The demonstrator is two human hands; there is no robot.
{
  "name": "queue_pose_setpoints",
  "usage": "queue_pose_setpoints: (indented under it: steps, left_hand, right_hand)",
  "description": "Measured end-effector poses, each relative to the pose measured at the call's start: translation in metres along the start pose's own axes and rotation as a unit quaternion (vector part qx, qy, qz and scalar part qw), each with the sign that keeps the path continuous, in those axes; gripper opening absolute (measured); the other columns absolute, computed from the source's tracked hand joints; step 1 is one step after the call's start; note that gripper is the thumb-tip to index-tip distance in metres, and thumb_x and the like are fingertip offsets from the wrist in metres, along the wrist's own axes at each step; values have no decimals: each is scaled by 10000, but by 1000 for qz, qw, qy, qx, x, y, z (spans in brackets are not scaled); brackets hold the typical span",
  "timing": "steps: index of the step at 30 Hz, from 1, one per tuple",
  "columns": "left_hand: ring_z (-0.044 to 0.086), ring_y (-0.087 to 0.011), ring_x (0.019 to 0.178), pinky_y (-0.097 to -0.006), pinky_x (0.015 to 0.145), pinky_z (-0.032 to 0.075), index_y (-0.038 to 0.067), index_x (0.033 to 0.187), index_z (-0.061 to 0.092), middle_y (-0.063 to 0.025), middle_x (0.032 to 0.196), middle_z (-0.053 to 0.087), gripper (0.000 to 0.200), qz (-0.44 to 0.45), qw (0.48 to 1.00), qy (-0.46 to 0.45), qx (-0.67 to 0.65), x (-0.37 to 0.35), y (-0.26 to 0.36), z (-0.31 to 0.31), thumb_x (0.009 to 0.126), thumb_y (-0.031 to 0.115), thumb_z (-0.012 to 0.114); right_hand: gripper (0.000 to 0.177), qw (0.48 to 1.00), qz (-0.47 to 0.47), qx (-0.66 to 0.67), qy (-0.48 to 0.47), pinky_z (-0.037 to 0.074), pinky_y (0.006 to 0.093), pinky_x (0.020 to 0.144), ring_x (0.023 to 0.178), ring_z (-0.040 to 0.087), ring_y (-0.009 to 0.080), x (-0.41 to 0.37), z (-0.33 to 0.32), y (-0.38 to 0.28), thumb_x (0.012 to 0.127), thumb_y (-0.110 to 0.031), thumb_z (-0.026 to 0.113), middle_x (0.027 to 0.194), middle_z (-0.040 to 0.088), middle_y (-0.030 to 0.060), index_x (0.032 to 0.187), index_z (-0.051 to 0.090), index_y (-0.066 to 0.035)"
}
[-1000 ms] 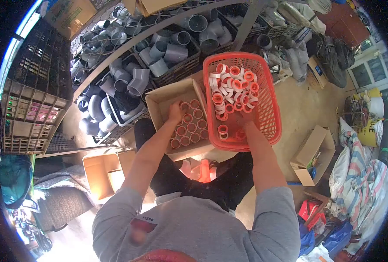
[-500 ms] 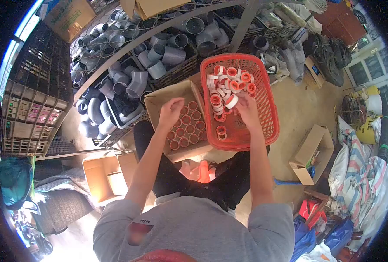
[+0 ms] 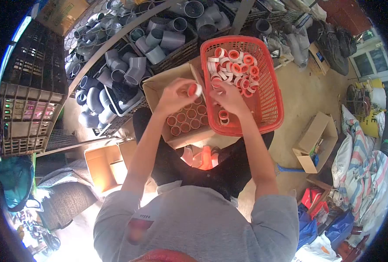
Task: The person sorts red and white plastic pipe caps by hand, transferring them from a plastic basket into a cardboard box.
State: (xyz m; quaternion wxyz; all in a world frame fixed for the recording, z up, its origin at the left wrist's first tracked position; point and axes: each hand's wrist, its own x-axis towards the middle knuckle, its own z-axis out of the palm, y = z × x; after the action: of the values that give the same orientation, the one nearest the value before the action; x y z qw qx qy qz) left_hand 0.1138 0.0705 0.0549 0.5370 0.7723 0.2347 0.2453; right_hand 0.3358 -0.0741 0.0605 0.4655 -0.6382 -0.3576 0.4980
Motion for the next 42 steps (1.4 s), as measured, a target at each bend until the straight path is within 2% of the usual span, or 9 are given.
queue_pose_setpoints:
  steps: [2,5,8,11,15,28,30,34,42]
  left_hand:
    - [695,-201,1082,-339,872,605,78,1270,692,-101,1269,653,548,-41,998,33,41,7,-42,-6,766,170,886]
    - [690,-284,1115,-412,937,579,75,1221,703,-134,1244,660,550,-121,976,85,159,9,-109,-15,741,253,903]
    - [669,-356,1143,-460,994,546,73,1201,708,-166,1246,664,560,-213,936,81,267,7,-176,-13,731,303,907]
    - [662,-376,1165,-479,997,547,83,1161,719,-170,1260,675,526,-281,903,47,321,14,-199,0,732,325,901]
    - [685,-371,1171,-489,984,569,92,1121,745,-165,1261,706,482,-350,865,-10,360,17,-201,8,739,344,895]
    - [687,-278,1198,-442,955,585,65,1320,673,-187,1293,697,568,-252,910,13,329,3,-125,-20,852,353,818]
    - [691,-181,1154,-361,874,607,54,1328,662,-161,1232,717,488,-176,983,21,42,-10,-93,-26,906,266,784]
    - [691,-225,1174,-378,922,585,88,1322,669,-153,1309,688,463,-144,989,20,-4,-38,8,-12,901,233,797]
    - [679,-277,1112,-394,899,590,137,1306,691,-106,1330,637,585,131,980,64,136,-47,68,11,763,206,896]
  right_hand:
    - [338,950,-78,-301,31,589,356,783,915,745,237,21,-30,35,908,-199,752,1062,746,160,1202,694,-43]
    - [226,853,5,-520,38,570,368,778,921,718,185,23,-53,59,836,-69,745,1002,738,77,1052,711,-9]
    - [403,842,27,-533,-73,561,465,886,1028,717,334,45,-83,150,830,-332,815,1053,744,166,1118,729,-64]
    - [378,783,70,-566,-248,562,453,897,1041,715,345,63,-73,180,851,-322,795,1066,744,169,1134,733,-79]
    - [172,741,-17,-627,-237,557,387,759,870,699,245,47,-54,154,811,-100,734,919,721,75,975,705,-57]
    - [303,864,71,-490,-95,574,402,818,937,724,236,50,-56,134,914,-281,735,984,752,106,1137,734,-77]
    - [314,870,76,-479,-82,575,403,822,942,726,235,46,-57,110,921,-295,736,989,755,108,1150,736,-79]
    - [162,997,53,-60,6,529,274,676,783,618,97,-12,-33,8,982,-174,654,791,602,5,1045,673,-25]
    - [224,949,18,294,-112,557,281,701,772,630,121,-50,44,-10,1057,-180,586,893,624,26,1207,628,-20]
